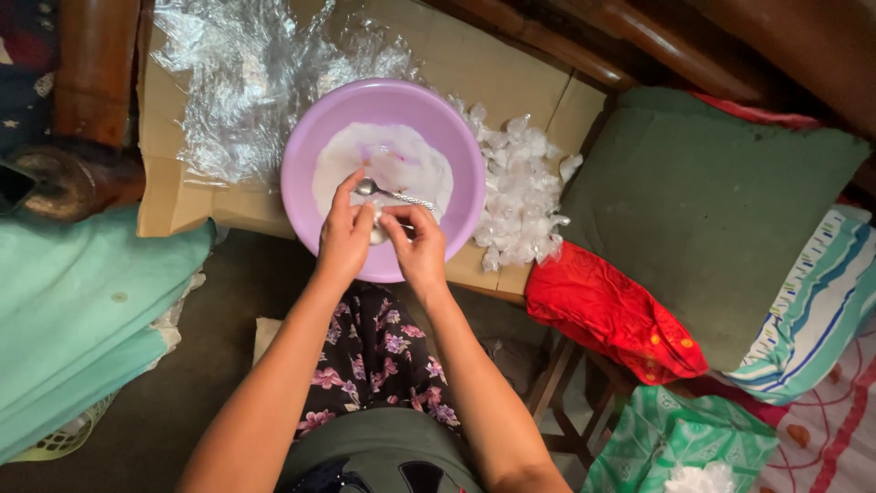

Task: Scooping white powder from a bowl into small plastic bags using a spoon for manual packaging.

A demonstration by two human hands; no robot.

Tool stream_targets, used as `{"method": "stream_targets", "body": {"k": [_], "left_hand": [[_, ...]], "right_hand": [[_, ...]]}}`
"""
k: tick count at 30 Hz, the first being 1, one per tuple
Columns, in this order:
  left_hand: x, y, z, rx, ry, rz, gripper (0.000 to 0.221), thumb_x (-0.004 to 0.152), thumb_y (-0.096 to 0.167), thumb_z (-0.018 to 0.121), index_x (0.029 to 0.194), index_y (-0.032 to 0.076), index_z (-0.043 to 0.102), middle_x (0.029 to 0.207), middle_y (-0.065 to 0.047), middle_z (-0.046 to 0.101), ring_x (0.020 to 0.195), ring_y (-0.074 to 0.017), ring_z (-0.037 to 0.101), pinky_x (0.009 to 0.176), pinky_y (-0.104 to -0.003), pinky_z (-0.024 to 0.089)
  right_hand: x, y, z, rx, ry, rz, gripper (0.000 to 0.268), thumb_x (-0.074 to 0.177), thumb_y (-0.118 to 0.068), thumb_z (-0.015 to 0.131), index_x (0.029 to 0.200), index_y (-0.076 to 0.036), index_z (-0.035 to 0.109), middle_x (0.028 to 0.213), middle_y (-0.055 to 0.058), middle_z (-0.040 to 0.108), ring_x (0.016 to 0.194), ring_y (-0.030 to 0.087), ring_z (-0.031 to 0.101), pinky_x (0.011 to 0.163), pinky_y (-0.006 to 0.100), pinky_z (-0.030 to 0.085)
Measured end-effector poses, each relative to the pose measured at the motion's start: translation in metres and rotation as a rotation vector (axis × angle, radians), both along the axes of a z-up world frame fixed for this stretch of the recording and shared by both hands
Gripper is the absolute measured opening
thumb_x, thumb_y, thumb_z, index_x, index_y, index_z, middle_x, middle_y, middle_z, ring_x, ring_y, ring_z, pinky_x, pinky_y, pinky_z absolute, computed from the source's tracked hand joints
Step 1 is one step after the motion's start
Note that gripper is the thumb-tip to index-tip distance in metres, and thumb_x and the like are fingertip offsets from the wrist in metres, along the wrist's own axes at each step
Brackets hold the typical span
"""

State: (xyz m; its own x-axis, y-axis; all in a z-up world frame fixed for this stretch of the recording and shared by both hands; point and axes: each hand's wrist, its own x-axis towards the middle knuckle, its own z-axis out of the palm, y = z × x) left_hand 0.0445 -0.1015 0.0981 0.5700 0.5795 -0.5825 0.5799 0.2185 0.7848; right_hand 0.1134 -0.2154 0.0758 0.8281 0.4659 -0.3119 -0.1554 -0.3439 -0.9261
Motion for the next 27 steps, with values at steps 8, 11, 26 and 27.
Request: {"method": "stream_targets", "body": {"k": [8, 11, 26, 27], "left_hand": [[-0.007, -0.024, 0.005, 0.485, -0.250, -0.080, 0.074, 0.093, 0.024, 0.080, 0.156, 0.012, 0.043, 0.106, -0.013, 0.072, 0.109, -0.0318, 0.066, 0.102, -0.043, 0.051], [-0.015, -0.012, -0.010, 0.620, -0.304, -0.150, 0.081, 0.082, 0.021, 0.088, 0.152, 0.013, 0.049, 0.132, -0.010, 0.055, 0.121, -0.0306, 0.063, 0.109, -0.045, 0.049], [-0.016, 0.017, -0.039, 0.641, -0.137, -0.357, 0.101, 0.066, 0.018, 0.095, 0.155, 0.015, 0.046, 0.133, -0.023, 0.060, 0.118, -0.0442, 0.063, 0.100, -0.054, 0.052], [-0.025, 0.015, -0.042, 0.647, -0.121, -0.350, 0.101, 0.066, 0.018, 0.095, 0.155, 0.015, 0.046, 0.133, -0.023, 0.060, 0.118, -0.0442, 0.063, 0.100, -0.054, 0.052]], "right_hand": [[0.006, 0.002, -0.009, 0.119, 0.114, -0.128, 0.007, 0.097, -0.013, 0.076, 0.099, -0.007, 0.077, 0.093, 0.006, 0.073, 0.088, 0.011, 0.068, 0.077, 0.030, 0.063], [0.010, -0.004, -0.008, 0.151, 0.164, -0.137, 0.009, 0.097, -0.012, 0.075, 0.100, -0.004, 0.076, 0.086, 0.002, 0.069, 0.084, 0.008, 0.063, 0.078, 0.028, 0.061], [0.048, -0.040, -0.007, -0.114, 0.010, -0.115, 0.012, 0.101, -0.018, 0.069, 0.101, -0.007, 0.074, 0.086, 0.009, 0.069, 0.083, 0.018, 0.063, 0.081, 0.037, 0.055], [0.062, -0.055, -0.019, -0.108, 0.022, -0.102, 0.012, 0.101, -0.018, 0.069, 0.101, -0.007, 0.074, 0.086, 0.009, 0.069, 0.083, 0.018, 0.063, 0.081, 0.037, 0.055]]}}
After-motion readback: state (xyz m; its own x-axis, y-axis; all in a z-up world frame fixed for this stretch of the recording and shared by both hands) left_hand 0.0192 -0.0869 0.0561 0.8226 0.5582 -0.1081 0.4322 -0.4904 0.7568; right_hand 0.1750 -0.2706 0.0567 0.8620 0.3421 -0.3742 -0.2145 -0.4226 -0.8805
